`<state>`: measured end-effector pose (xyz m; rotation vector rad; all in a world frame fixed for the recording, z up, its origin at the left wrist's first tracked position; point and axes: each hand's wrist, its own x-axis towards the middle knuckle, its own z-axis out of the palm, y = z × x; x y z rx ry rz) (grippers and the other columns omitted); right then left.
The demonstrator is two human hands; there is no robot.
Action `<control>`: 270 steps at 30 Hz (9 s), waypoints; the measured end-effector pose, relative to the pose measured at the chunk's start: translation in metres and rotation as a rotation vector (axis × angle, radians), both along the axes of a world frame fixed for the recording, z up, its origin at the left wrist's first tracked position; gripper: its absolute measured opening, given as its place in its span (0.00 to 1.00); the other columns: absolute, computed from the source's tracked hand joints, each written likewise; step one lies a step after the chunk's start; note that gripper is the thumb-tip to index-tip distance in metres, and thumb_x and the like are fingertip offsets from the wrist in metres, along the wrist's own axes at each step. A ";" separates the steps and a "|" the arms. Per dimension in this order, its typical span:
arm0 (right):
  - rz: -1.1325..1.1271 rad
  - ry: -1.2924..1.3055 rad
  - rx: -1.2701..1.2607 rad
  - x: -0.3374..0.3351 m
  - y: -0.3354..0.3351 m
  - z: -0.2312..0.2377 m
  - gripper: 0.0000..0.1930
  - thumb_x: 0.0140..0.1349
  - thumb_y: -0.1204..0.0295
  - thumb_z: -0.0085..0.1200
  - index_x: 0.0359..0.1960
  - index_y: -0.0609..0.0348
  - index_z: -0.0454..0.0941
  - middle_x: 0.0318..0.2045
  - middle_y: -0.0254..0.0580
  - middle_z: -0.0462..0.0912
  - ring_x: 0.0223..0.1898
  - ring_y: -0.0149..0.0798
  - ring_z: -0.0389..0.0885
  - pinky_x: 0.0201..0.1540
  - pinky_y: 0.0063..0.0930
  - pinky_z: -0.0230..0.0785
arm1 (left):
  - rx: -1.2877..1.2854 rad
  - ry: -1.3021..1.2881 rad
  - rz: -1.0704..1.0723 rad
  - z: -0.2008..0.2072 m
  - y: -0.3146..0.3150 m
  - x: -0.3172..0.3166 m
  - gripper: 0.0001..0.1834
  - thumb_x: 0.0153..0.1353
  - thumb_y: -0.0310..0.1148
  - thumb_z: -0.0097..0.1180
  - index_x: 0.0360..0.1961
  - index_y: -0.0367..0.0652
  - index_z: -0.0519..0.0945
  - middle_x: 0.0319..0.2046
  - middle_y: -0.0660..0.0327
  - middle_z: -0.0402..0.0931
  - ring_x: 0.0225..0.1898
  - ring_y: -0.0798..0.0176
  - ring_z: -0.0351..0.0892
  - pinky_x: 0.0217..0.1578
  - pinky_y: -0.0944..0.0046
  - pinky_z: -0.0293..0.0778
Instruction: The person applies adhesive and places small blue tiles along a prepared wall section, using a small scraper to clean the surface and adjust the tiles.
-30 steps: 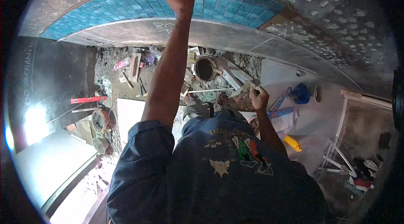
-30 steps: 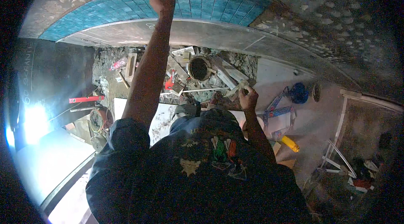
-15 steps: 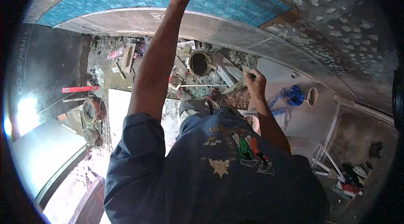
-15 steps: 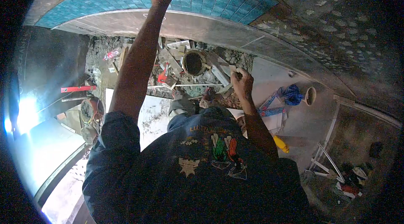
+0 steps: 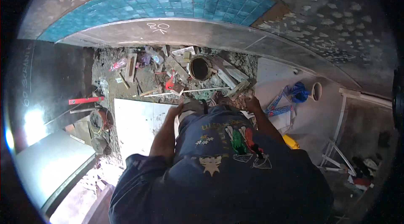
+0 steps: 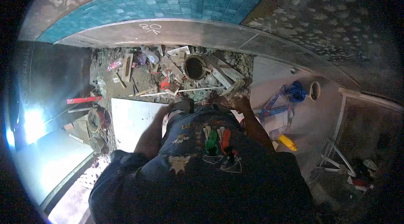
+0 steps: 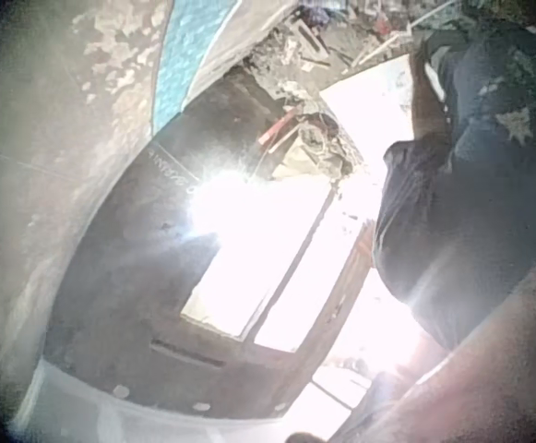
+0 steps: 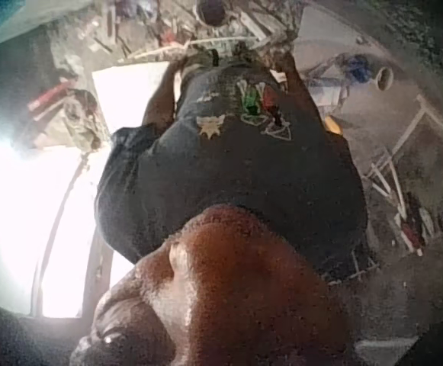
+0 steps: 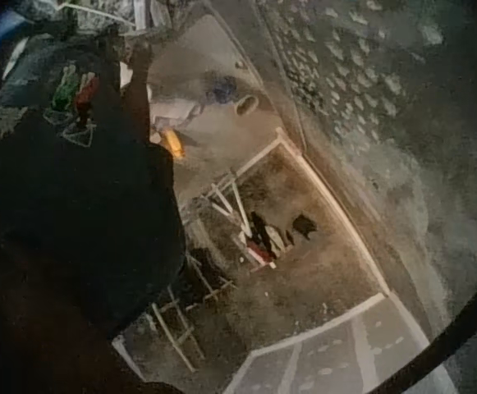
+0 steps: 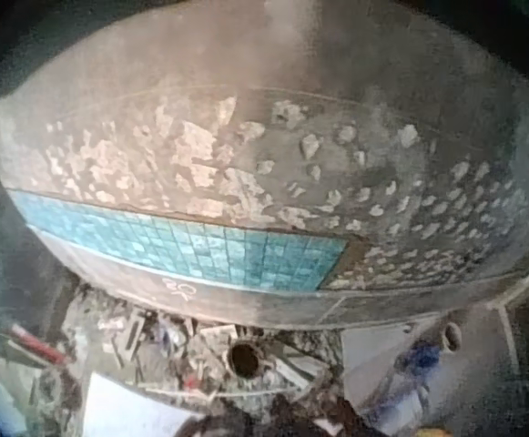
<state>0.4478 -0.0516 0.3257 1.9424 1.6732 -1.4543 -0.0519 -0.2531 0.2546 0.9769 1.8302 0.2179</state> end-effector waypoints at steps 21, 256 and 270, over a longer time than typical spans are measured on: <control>-0.083 0.104 0.802 -0.116 -0.009 -0.004 0.16 0.69 0.59 0.56 0.35 0.61 0.84 0.27 0.48 0.84 0.33 0.47 0.84 0.46 0.47 0.77 | 0.369 -0.070 0.005 0.054 0.082 -0.144 0.14 0.63 0.40 0.62 0.42 0.41 0.88 0.33 0.54 0.89 0.36 0.59 0.87 0.38 0.58 0.80; 0.022 0.341 2.828 -0.408 0.349 0.180 0.05 0.55 0.70 0.65 0.34 0.47 0.89 0.34 0.33 0.86 0.41 0.47 0.82 0.42 0.48 0.74 | 2.171 1.313 0.194 0.210 0.523 -0.088 0.24 0.74 0.55 0.43 0.70 0.81 0.71 0.76 0.67 0.60 0.79 0.53 0.51 0.70 0.18 0.35; -0.297 0.749 2.737 -0.416 0.346 0.185 0.08 0.57 0.69 0.65 0.35 0.60 0.87 0.30 0.51 0.86 0.28 0.54 0.84 0.31 0.45 0.74 | 2.178 1.309 0.206 0.210 0.523 -0.087 0.24 0.74 0.54 0.44 0.70 0.81 0.72 0.76 0.67 0.60 0.79 0.53 0.52 0.70 0.19 0.35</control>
